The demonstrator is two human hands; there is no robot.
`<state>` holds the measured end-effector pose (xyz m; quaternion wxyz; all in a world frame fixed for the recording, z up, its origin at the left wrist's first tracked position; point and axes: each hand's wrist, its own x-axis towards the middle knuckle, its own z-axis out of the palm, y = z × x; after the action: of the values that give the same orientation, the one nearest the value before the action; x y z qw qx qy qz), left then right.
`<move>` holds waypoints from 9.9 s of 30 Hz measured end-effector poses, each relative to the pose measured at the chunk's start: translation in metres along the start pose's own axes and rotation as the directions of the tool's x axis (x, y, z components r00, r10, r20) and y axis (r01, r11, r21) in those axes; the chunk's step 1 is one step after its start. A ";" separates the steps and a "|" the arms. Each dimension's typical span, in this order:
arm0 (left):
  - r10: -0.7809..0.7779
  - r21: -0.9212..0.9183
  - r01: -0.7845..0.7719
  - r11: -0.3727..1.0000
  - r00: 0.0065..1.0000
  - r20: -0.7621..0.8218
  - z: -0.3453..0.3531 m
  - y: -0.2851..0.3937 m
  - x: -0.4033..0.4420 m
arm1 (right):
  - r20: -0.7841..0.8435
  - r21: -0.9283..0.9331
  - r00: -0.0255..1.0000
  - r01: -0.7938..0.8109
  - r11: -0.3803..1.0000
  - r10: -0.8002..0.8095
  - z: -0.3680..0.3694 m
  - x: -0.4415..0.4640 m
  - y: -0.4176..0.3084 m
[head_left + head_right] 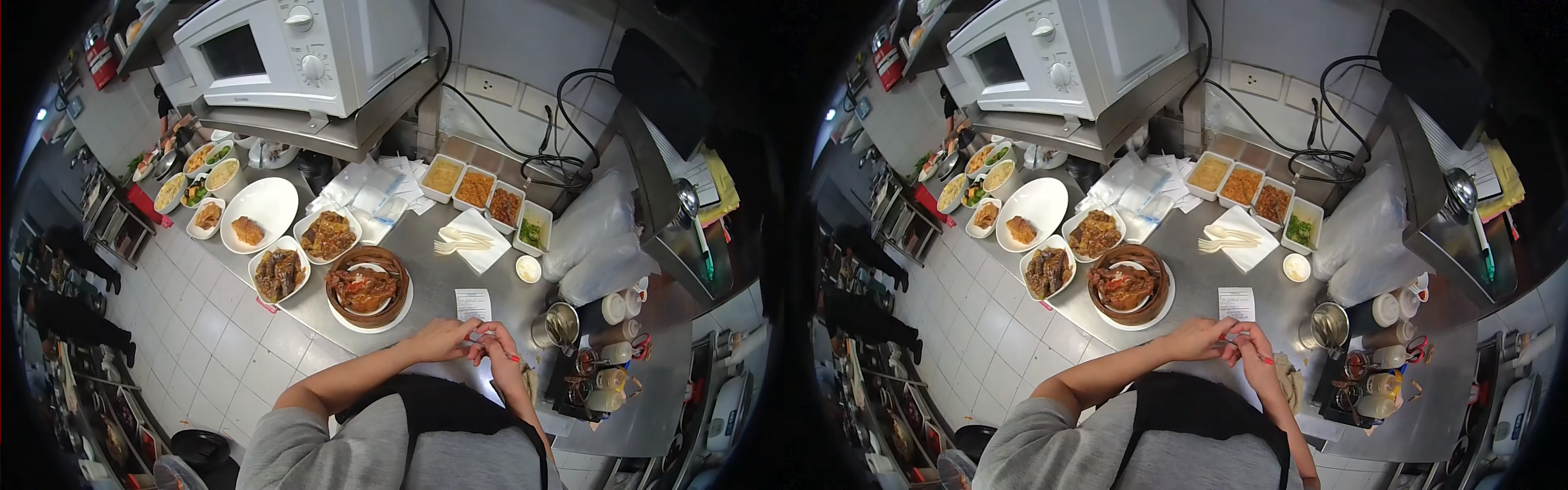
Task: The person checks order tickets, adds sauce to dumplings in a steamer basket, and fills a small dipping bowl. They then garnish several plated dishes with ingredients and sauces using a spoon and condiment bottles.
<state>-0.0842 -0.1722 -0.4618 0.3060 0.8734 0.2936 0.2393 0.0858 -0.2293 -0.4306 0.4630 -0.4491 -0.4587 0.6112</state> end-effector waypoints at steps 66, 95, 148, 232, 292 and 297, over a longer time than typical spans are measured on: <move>0.375 -0.100 -0.677 0.729 0.518 -0.769 -0.306 0.313 0.328 | -0.226 -0.912 0.836 -0.001 0.411 -0.501 -0.078 -0.071 0.075; -0.847 -0.975 -0.161 0.153 0.487 -0.213 -0.148 -0.109 -0.278 | 0.242 -0.560 0.961 0.249 0.790 -0.131 0.087 0.176 -0.004; -0.413 -0.901 0.094 -0.424 0.865 0.285 -0.021 0.011 0.020 | 0.446 -0.809 0.775 0.563 0.170 -0.447 0.028 0.023 -0.023; -0.443 -0.378 0.286 0.880 0.780 -0.442 -0.290 -0.221 -0.058 | 0.573 -0.507 0.696 0.716 0.481 -0.432 0.272 0.308 0.006; -0.688 -0.458 0.545 0.702 0.684 -0.242 0.100 -0.110 0.237 | -0.052 -0.939 0.925 0.082 0.333 -0.376 -0.115 0.048 -0.102; -0.682 -0.503 0.578 0.642 0.730 -0.032 0.064 -0.094 0.228 | -0.045 -0.969 0.929 0.050 0.244 -0.367 -0.132 0.152 -0.067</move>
<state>0.0818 0.0129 -0.5152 0.5338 0.5840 0.5470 0.2736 0.1990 -0.0510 -0.4072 0.2332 -0.6464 -0.7223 0.0784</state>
